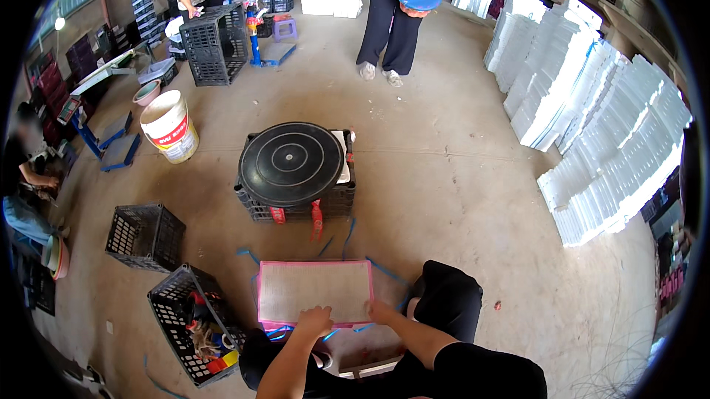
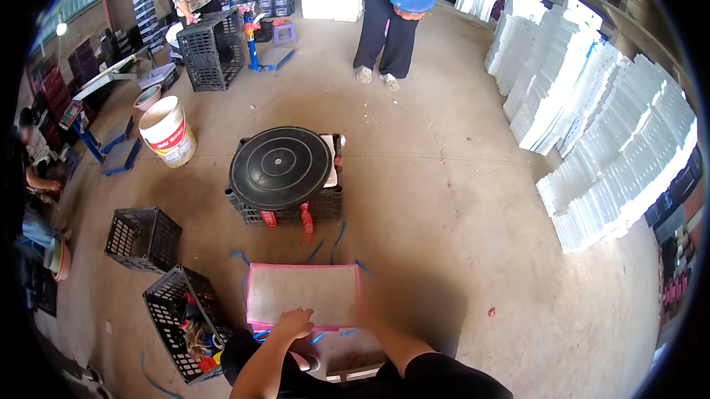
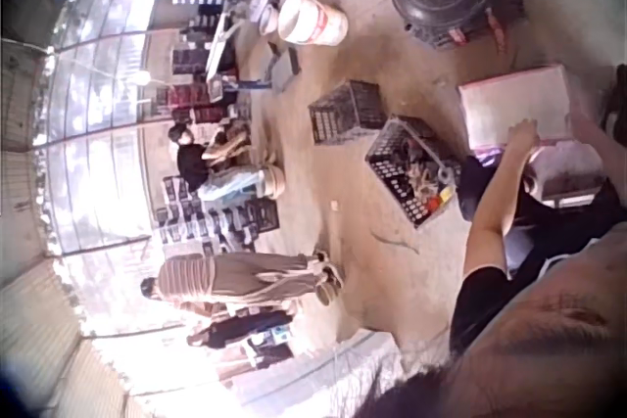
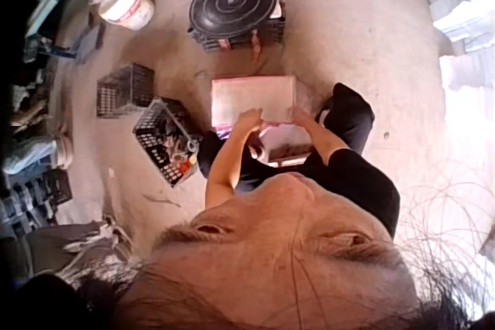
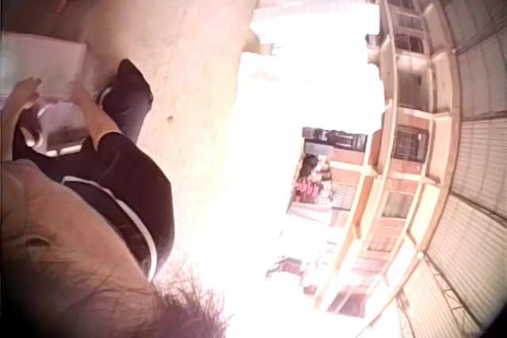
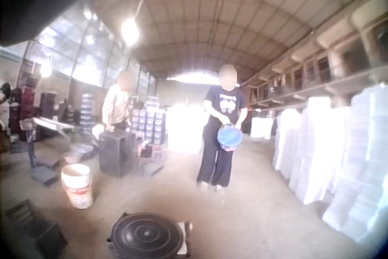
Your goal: The person folds pink fabric pieces on a board and passes them to another person who places them into a crate.
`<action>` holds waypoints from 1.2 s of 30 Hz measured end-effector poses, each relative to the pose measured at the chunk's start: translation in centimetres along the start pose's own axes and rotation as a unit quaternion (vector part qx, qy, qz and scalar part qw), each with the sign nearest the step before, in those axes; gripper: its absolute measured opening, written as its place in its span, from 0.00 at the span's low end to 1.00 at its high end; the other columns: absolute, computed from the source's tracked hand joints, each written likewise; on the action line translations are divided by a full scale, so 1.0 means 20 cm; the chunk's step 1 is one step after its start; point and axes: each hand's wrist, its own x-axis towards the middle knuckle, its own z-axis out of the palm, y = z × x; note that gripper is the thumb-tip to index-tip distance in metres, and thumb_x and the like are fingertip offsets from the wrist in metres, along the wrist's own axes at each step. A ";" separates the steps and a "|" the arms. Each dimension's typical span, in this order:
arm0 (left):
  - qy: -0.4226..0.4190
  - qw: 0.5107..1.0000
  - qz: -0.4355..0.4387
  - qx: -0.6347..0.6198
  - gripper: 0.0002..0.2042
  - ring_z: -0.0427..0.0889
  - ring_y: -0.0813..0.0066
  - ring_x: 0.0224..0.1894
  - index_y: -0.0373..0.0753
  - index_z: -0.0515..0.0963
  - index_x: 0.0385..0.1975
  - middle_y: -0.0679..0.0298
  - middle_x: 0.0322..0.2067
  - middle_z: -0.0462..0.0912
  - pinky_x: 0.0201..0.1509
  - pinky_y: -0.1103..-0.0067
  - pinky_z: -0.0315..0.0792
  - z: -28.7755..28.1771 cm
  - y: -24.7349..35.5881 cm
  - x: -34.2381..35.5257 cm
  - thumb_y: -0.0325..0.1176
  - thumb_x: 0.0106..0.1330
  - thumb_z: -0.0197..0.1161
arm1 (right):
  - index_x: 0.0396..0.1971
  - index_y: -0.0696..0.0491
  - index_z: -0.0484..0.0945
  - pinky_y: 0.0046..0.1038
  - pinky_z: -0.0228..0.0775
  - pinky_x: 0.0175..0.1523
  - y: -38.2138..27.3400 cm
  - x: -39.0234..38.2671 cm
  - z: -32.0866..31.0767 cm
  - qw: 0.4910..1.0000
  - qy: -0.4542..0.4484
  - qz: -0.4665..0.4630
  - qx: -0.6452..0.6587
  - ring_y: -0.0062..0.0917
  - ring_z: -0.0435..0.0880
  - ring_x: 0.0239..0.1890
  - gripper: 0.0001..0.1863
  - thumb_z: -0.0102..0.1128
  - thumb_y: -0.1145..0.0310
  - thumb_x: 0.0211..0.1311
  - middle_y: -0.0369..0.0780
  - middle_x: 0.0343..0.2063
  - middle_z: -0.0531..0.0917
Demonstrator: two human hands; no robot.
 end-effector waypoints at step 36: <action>-0.014 0.999 -0.018 0.043 0.18 0.78 0.57 0.40 0.41 0.71 0.44 0.57 0.35 0.77 0.42 0.61 0.69 0.30 -0.02 -0.16 0.40 0.54 0.59 | 0.53 0.51 0.69 0.35 0.63 0.57 -0.08 -0.17 0.47 0.980 0.012 0.183 0.081 0.45 0.67 0.54 0.33 0.62 0.58 0.42 0.52 0.53 0.62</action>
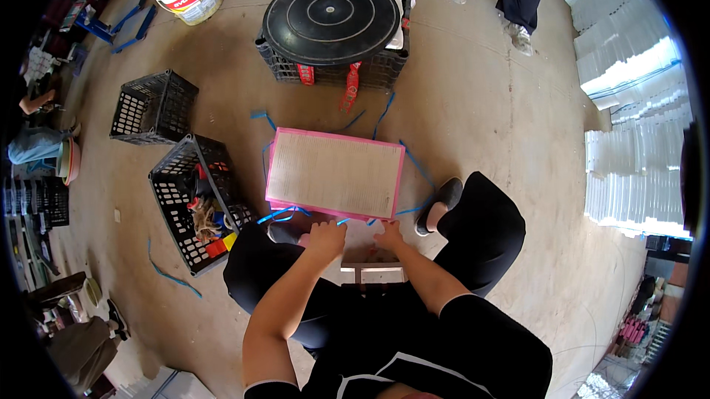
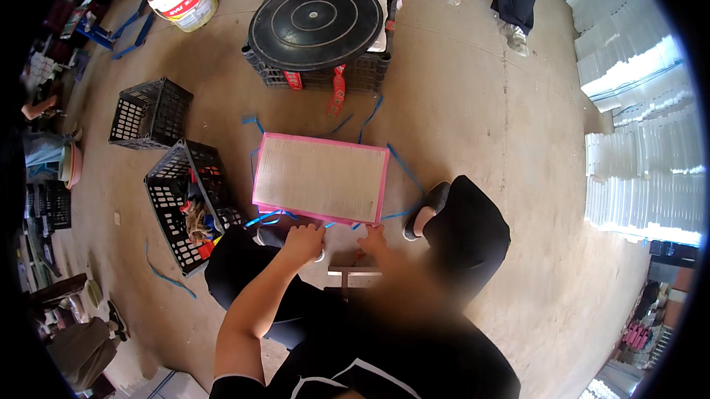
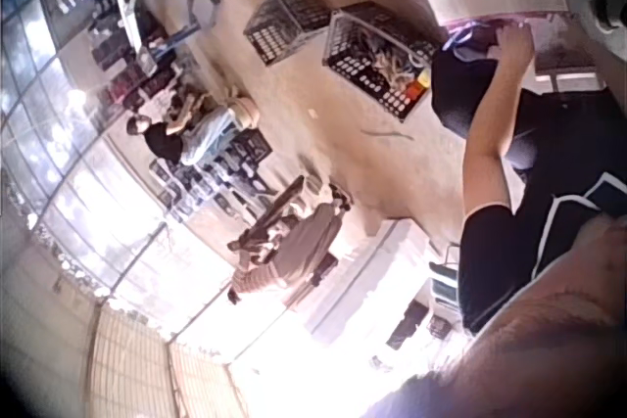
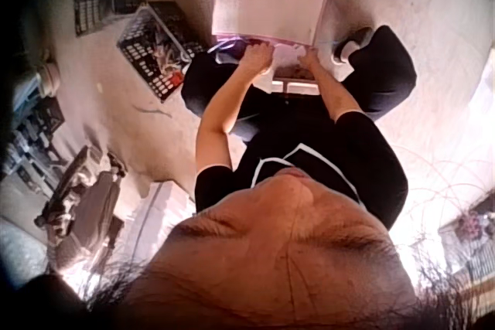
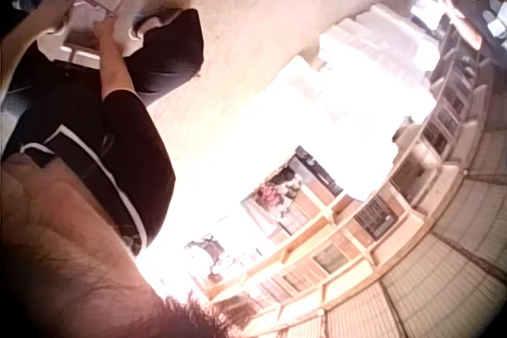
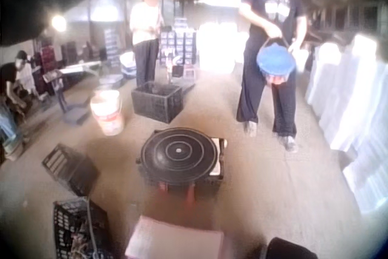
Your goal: The person folds pink fabric pieces on a board and passes them to another person who places them into a crate.
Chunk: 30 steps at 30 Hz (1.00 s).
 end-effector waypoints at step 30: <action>0.098 0.939 0.098 -0.315 0.18 0.75 0.50 0.45 0.36 0.69 0.45 0.52 0.42 0.76 0.45 0.62 0.70 0.17 0.20 0.34 0.33 0.54 0.58 | 0.28 0.51 0.80 0.30 0.70 0.43 -0.53 -0.13 -0.73 0.904 -0.256 -0.324 -0.110 0.32 0.80 0.32 0.14 0.57 0.56 0.50 0.41 0.24 0.80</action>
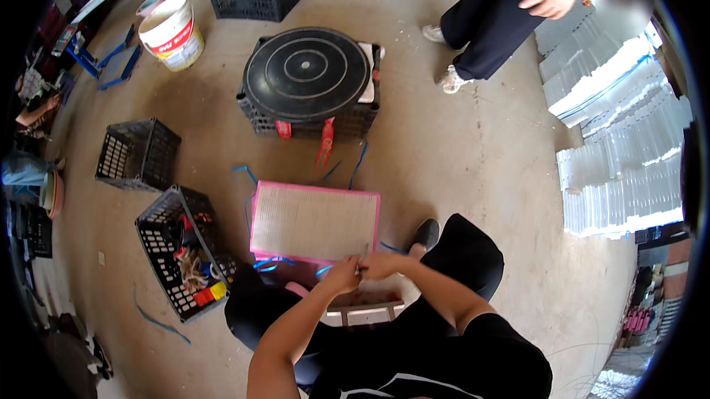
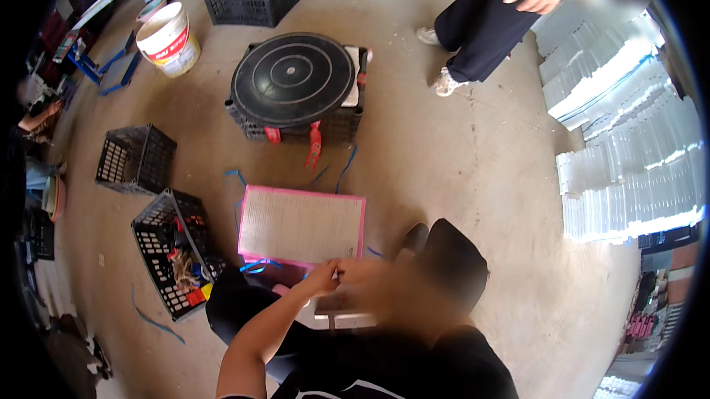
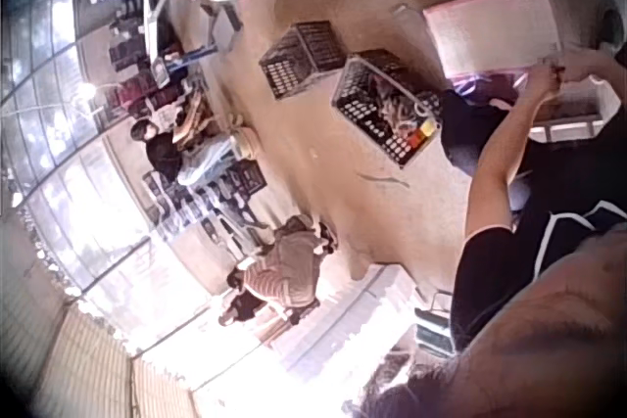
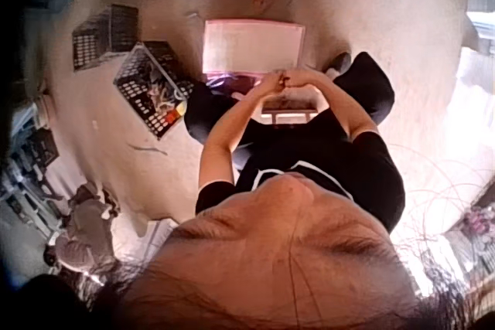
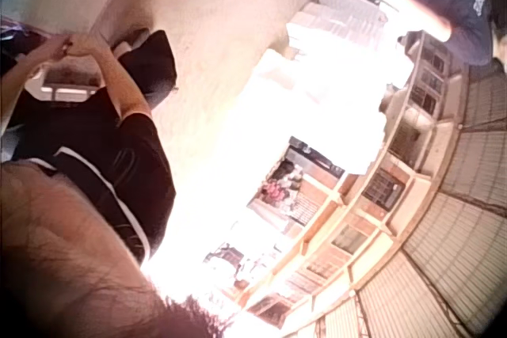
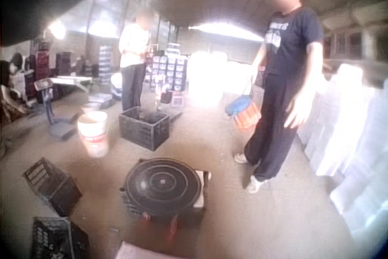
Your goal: The person folds pink fabric pieces on a board and passes them to another person who places them into a crate.
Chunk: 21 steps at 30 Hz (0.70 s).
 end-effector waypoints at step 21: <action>0.196 0.822 -0.207 -0.493 0.11 0.75 0.78 0.26 0.33 0.72 0.26 0.64 0.22 0.76 0.36 0.82 0.69 -0.29 0.20 0.39 0.31 0.65 0.46 | 0.29 0.57 0.76 0.21 0.66 0.25 0.83 1.04 -0.64 0.789 0.322 0.195 0.485 0.19 0.74 0.22 0.09 0.50 0.68 0.61 0.38 0.21 0.77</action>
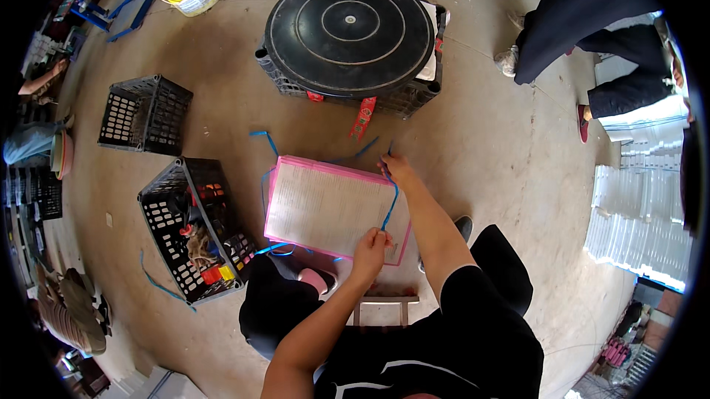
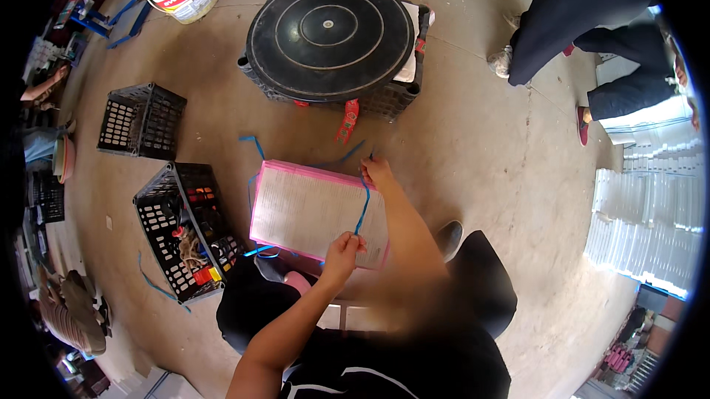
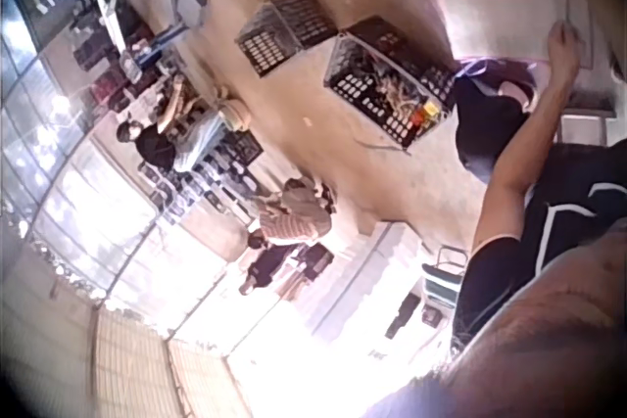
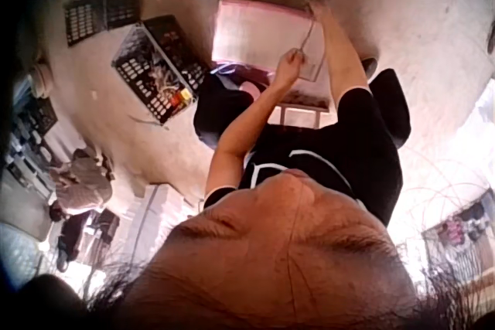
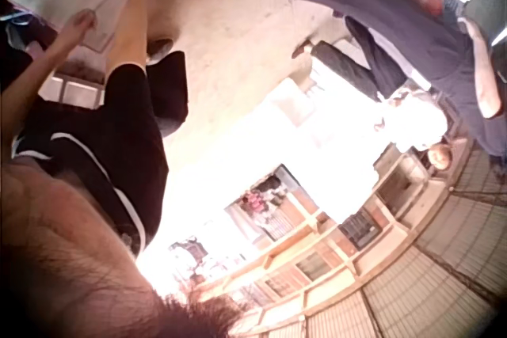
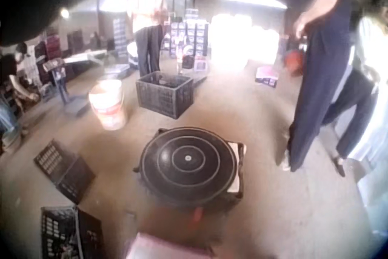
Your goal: The person folds pink fabric pieces on a board and passes them to another person who places them into a crate.
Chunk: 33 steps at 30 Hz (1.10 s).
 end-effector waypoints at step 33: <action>0.037 0.974 0.216 0.059 0.08 0.76 0.80 0.23 0.31 0.80 0.35 0.61 0.22 0.81 0.27 0.81 0.69 0.07 -0.28 0.45 0.26 0.58 0.58 | 0.29 0.55 0.78 0.35 0.68 0.35 -0.02 -1.16 -0.04 0.801 0.063 -0.450 -0.390 0.39 0.76 0.33 0.07 0.57 0.71 0.49 0.43 0.29 0.76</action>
